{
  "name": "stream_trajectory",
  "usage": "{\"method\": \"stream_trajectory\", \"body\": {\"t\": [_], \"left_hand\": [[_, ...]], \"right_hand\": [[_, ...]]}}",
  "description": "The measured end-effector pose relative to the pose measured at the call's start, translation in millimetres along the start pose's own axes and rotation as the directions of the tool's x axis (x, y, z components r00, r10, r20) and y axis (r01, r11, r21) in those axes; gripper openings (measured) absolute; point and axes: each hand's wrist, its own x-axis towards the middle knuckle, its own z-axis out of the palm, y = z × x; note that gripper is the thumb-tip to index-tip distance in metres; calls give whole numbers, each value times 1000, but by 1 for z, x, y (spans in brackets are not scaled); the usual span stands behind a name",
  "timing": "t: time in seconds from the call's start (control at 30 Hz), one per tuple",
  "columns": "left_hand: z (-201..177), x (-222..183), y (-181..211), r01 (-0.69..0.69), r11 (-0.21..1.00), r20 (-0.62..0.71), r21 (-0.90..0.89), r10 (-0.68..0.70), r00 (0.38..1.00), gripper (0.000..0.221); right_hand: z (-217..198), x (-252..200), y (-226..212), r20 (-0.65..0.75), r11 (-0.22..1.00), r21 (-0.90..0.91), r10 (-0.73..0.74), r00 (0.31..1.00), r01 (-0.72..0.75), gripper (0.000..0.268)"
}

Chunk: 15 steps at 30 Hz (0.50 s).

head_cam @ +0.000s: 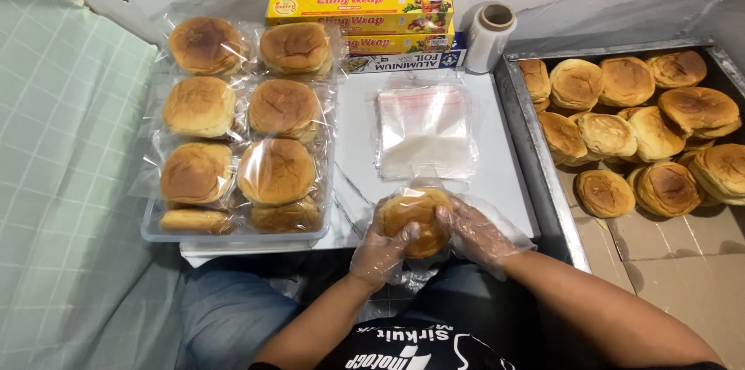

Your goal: Bagging individual burger buns into plastic bags and arranging them in a tray for storage or sale.

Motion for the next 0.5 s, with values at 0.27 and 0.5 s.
{"method": "stream_trajectory", "body": {"t": [0.27, 0.5], "left_hand": [[-24, 7, -6, 61, 998, 34, -27, -60, 998, 51], [-9, -1, 8, 162, 986, 10, 45, -163, 987, 51]], "right_hand": [[-9, 4, 27, -118, 968, 235, -57, 991, 84, 62], [-9, -1, 11, -176, 957, 287, 92, 980, -38, 43]]}}
